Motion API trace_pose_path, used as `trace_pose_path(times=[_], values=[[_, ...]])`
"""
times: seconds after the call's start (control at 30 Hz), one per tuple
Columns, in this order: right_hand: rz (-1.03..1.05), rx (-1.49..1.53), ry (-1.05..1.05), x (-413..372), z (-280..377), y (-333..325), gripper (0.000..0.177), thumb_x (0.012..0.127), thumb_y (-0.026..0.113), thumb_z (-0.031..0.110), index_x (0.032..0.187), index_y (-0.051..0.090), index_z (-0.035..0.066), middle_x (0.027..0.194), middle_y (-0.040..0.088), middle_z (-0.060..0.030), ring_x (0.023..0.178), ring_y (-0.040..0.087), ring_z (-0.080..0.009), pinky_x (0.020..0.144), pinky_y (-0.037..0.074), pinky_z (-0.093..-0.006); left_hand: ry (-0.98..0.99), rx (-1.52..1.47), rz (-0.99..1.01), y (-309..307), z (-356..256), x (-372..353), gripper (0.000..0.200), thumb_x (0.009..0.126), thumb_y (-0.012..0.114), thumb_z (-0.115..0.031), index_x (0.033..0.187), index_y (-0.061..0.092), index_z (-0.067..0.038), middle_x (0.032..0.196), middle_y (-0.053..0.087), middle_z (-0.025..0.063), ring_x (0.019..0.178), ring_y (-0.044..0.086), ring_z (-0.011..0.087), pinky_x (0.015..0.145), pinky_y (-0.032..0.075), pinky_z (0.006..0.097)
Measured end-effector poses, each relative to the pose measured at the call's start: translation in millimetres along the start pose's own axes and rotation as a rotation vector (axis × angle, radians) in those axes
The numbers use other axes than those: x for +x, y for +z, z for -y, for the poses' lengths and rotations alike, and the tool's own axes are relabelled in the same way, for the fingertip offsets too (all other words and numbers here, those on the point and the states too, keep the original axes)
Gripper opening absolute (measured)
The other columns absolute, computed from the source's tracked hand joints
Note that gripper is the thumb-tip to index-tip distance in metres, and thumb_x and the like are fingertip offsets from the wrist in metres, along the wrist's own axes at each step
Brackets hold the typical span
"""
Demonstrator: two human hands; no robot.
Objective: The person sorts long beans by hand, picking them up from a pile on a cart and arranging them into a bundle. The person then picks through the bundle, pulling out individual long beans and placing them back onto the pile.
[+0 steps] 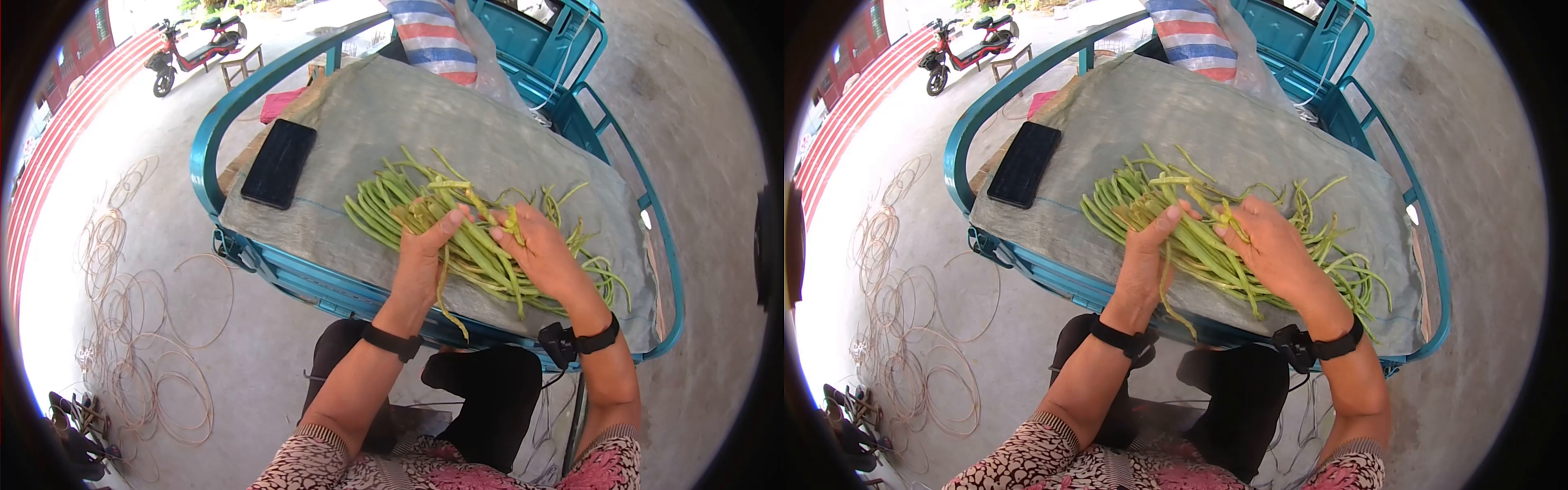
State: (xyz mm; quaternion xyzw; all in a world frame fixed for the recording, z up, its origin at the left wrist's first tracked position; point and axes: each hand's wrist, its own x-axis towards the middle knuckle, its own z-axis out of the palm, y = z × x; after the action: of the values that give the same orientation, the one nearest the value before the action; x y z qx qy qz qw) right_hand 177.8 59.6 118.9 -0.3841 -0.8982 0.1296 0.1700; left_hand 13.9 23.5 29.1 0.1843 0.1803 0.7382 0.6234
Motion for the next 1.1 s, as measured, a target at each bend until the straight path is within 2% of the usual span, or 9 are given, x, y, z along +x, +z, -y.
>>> trace_pose_path(times=[0.13, 0.23, 0.43, 0.53, 0.63, 0.73, 0.83, 0.93, 1.1], values=[[0.063, -0.033, -0.087, 0, -2, -7, 0.039, 0.097, 0.057, 0.036, 0.121, 0.062, 0.006, 0.089, 0.05, -0.0154, 0.09, 0.055, -0.034, 0.08, 0.045, -0.0409, 0.002, -0.072, 0.018, 7, -4, -2, 0.027, 0.088, 0.071, -0.01, 0.111, 0.059, -0.003, 0.102, 0.067, 0.0088, 0.092, 0.067, 0.0162, 0.081, 0.057, 0.0307], [-0.009, 0.071, 0.057, 0, 13, -13, 0.043, 0.097, 0.057, 0.041, 0.122, 0.061, 0.006, 0.093, 0.054, -0.0152, 0.088, 0.057, -0.0342, 0.08, 0.046, -0.0413, 0.015, -0.105, 0.004, 8, -4, -2, 0.03, 0.088, 0.071, -0.01, 0.114, 0.058, -0.003, 0.106, 0.066, 0.0091, 0.095, 0.066, 0.0167, 0.083, 0.057, 0.0315], [-0.226, 0.033, 0.051, 5, 12, -3, 0.044, 0.096, 0.057, 0.044, 0.124, 0.059, 0.009, 0.097, 0.061, -0.015, 0.09, 0.061, -0.0358, 0.079, 0.048, -0.0394, -0.001, -0.103, 0.021, 8, -5, -3, 0.032, 0.089, 0.069, -0.008, 0.117, 0.056, -0.003, 0.108, 0.066, 0.0087, 0.099, 0.065, 0.0166, 0.085, 0.056, 0.031], [-0.086, -0.102, 0.219, 12, 43, -10, 0.045, 0.096, 0.056, 0.043, 0.127, 0.056, 0.009, 0.095, 0.062, -0.0151, 0.09, 0.063, -0.0354, 0.076, 0.05, -0.0385, -0.002, -0.128, 0.033, 7, -3, -2, 0.033, 0.089, 0.069, -0.007, 0.118, 0.055, -0.003, 0.109, 0.065, 0.0083, 0.099, 0.065, 0.0163, 0.086, 0.056, 0.0306], [-0.429, -0.06, -0.13, 20, 34, 16, 0.039, 0.098, 0.054, 0.04, 0.12, 0.056, 0.008, 0.093, 0.063, -0.014, 0.083, 0.064, -0.0338, 0.069, 0.05, -0.039, 0.007, -0.149, 0.032, 8, -3, -3, 0.032, 0.089, 0.069, -0.007, 0.118, 0.055, -0.004, 0.109, 0.065, 0.0079, 0.099, 0.065, 0.0161, 0.085, 0.056, 0.0303], [-0.416, 0.025, -0.004, 22, 37, 23, 0.026, 0.097, 0.056, 0.03, 0.109, 0.056, 0.007, 0.091, 0.062, -0.0124, 0.076, 0.063, -0.0321, 0.063, 0.048, -0.0397, 0.011, -0.147, 0.029, 7, -2, -2, 0.032, 0.089, 0.068, -0.007, 0.118, 0.054, -0.005, 0.109, 0.065, 0.0075, 0.099, 0.065, 0.0159, 0.086, 0.056, 0.0301], [-0.53, -0.005, -0.067, 27, 43, 41, 0.013, 0.094, 0.058, 0.018, 0.1, 0.054, 0.007, 0.085, 0.061, -0.0109, 0.072, 0.063, -0.0308, 0.06, 0.047, -0.0391, 0.012, -0.144, 0.032, 6, -3, -1, 0.032, 0.089, 0.068, -0.006, 0.118, 0.054, -0.005, 0.11, 0.064, 0.0069, 0.101, 0.064, 0.0154, 0.088, 0.055, 0.0301], [-0.573, 0.009, -0.072, 30, 37, 49, 0.014, 0.09, 0.061, 0.011, 0.101, 0.054, 0.007, 0.08, 0.059, -0.0102, 0.07, 0.062, -0.0283, 0.059, 0.047, -0.0383, 0.003, -0.148, 0.052, 4, -3, -1, 0.034, 0.088, 0.069, -0.007, 0.119, 0.053, -0.005, 0.109, 0.064, 0.0057, 0.102, 0.063, 0.0149, 0.09, 0.054, 0.0303], [-0.509, 0.041, -0.027, 27, 40, 47, 0.017, 0.088, 0.063, 0.013, 0.101, 0.054, 0.007, 0.077, 0.059, -0.0083, 0.067, 0.061, -0.0251, 0.059, 0.047, -0.0362, 0.023, -0.138, 0.053, 1, -1, 1, 0.038, 0.087, 0.072, -0.008, 0.119, 0.052, -0.007, 0.105, 0.063, 0.0036, 0.099, 0.063, 0.0144, 0.089, 0.053, 0.0298]])
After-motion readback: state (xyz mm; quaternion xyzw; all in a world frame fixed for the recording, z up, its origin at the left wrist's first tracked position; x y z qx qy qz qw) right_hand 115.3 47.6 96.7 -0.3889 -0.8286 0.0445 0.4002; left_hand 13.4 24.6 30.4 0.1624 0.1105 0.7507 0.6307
